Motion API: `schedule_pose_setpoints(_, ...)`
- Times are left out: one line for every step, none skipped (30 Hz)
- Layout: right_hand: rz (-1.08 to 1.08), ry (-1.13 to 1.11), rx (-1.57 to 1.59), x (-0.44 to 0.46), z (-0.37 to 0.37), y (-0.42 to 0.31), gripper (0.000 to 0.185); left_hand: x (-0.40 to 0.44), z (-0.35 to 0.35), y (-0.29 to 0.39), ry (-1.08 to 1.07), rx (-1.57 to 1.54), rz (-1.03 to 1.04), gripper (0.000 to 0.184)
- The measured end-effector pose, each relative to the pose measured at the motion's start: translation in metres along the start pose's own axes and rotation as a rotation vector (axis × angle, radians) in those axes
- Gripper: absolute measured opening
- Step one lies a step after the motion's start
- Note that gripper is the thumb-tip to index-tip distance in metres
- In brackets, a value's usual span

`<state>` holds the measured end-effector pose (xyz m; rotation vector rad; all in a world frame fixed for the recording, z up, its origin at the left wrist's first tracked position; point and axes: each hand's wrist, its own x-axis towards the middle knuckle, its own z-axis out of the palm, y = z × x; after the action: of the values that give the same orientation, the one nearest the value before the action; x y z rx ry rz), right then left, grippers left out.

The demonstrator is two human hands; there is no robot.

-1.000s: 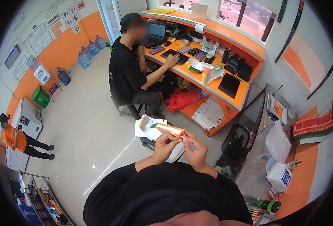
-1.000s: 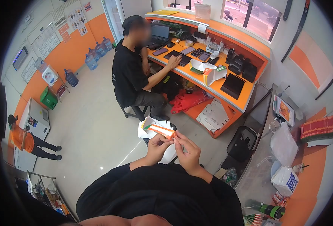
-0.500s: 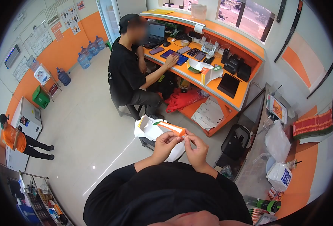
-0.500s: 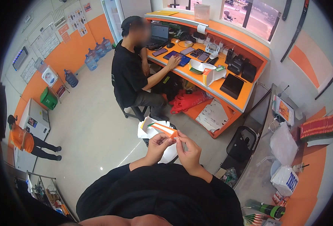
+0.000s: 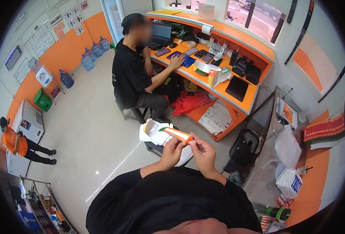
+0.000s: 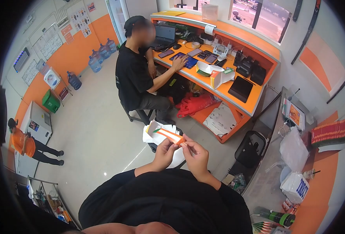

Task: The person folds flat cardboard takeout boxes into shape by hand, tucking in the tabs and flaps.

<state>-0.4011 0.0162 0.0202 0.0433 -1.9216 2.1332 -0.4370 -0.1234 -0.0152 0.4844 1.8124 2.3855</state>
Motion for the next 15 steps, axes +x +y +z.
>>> schedule_pose_setpoints(-0.008,-0.001,-0.003,-0.0004,0.0004,-0.0007,0.011,-0.0004,-0.0003,-0.0002,0.0,0.001,-0.001,0.017)
schedule_pose_setpoints(-0.007,-0.001,-0.002,-0.0008,0.0001,0.0,0.011,-0.0006,-0.0004,-0.0004,0.0,0.035,-0.003,0.017)
schedule_pose_setpoints(0.0,-0.002,0.008,-0.0015,-0.0006,0.0012,0.011,-0.0007,0.0,0.0001,-0.001,0.068,-0.005,0.017)
schedule_pose_setpoints(0.007,-0.004,0.018,-0.0016,-0.0012,0.0023,0.011,-0.0007,0.001,0.0013,-0.002,0.068,-0.005,0.017)
schedule_pose_setpoints(0.006,-0.002,0.018,-0.0013,-0.0011,0.003,0.011,-0.0007,0.0026,0.0034,0.002,0.057,-0.003,0.016)
schedule_pose_setpoints(0.003,0.015,0.043,-0.0012,-0.0007,0.0038,0.011,-0.0006,0.0038,0.0046,0.006,0.045,-0.002,0.015)
schedule_pose_setpoints(0.0,0.032,0.069,-0.001,-0.0004,0.0045,0.011,-0.0005,0.0042,0.0038,0.004,0.046,-0.001,0.015)
schedule_pose_setpoints(-0.001,0.033,0.069,-0.0006,-0.0003,0.005,0.011,-0.0006,0.0045,0.0026,0.006,0.035,-0.001,0.014)
schedule_pose_setpoints(-0.004,0.037,0.073,-0.0004,-0.0002,0.0056,0.011,-0.0007,0.0045,0.002,0.008,0.024,0.0,0.012)
schedule_pose_setpoints(-0.006,0.04,0.077,-0.0004,-0.0002,0.0062,0.011,-0.0009,0.0044,0.0021,0.008,0.024,-0.001,0.012)
schedule_pose_setpoints(-0.006,0.04,0.077,-0.0003,-0.0001,0.0071,0.011,-0.0011,0.0042,0.0025,0.01,0.023,0.001,0.01)
schedule_pose_setpoints(-0.022,0.046,0.05,0.0001,-0.0001,0.008,0.01,-0.0011,0.004,0.0028,0.013,0.021,0.005,0.007)
schedule_pose_setpoints(-0.04,0.051,0.022,0.0007,-0.0001,0.0084,0.01,-0.0006,0.0036,0.0028,0.012,0.021,0.005,0.007)
schedule_pose_setpoints(-0.039,0.051,0.022,0.0009,0.0003,0.0077,0.01,-0.0003,0.0031,0.0028,0.009,0.021,0.012,0.006)
schedule_pose_setpoints(-0.083,0.056,-0.045,0.0012,0.0013,0.0065,0.009,0.0,0.0026,0.0029,0.006,0.02,0.02,0.004)
